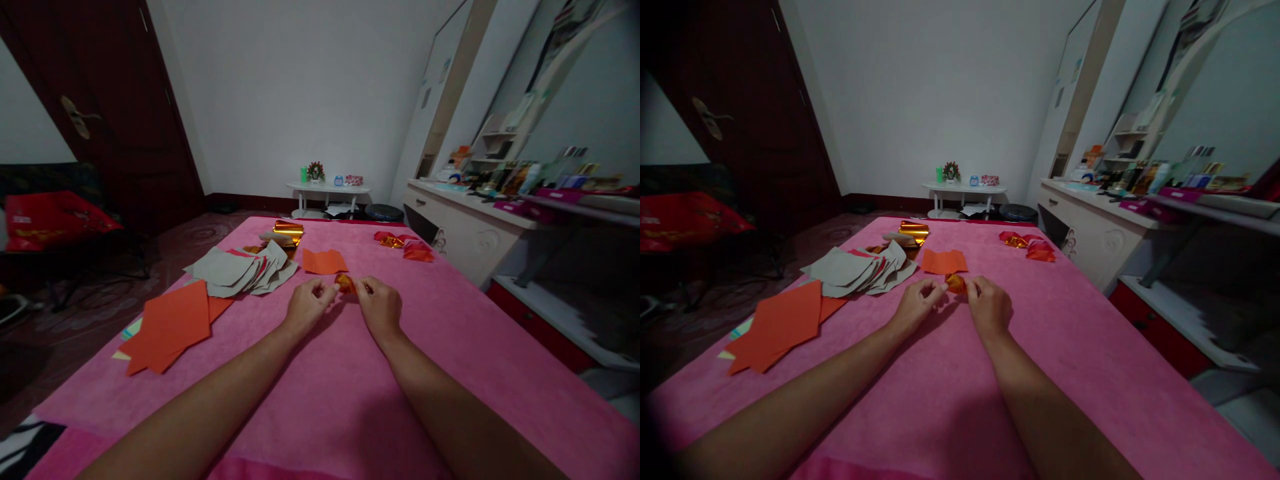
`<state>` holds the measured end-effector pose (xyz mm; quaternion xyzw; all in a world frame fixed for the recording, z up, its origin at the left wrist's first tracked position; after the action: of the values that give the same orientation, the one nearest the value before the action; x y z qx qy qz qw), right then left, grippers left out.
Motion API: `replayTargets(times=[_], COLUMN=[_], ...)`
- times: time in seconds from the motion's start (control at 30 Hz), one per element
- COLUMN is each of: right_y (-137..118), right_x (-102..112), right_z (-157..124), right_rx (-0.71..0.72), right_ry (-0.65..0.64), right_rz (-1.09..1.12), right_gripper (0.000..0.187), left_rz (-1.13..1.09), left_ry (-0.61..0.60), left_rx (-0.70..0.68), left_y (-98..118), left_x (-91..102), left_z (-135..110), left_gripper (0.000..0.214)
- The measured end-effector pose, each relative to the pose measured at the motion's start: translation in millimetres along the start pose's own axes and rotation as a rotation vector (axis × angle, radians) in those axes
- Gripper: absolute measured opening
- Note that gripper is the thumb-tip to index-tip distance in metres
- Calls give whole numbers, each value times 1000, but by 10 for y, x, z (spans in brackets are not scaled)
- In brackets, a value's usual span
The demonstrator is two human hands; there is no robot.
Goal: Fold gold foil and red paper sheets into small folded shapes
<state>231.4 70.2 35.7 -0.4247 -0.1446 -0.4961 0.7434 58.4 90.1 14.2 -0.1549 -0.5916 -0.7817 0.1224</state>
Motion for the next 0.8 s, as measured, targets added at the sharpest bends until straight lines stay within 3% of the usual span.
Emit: replayTargets(times=[0.17,0.5,0.8], right_y=[-107,-235,-117], right_x=[4,-18,-77], right_z=[-14,-51,-27], right_rx=[93,249,189], right_ry=[-13,-13,9], right_rz=[57,192,194], right_gripper=[24,19,20], left_rz=[172,471,489], left_ry=[3,91,69], left_rx=[-57,-100,-124], left_y=[22,90,120], left_x=[-6,89,68], left_z=[8,-10,-10], left_gripper=[49,41,45])
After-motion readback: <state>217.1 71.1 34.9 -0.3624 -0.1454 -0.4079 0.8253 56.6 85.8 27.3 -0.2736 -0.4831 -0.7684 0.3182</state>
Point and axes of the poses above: each hand's wrist, its own z-axis towards the middle knuckle, its own x-axis out of the back of the hand, y = z × x, the point moved 8 cm from there along z, towards the middle knuckle
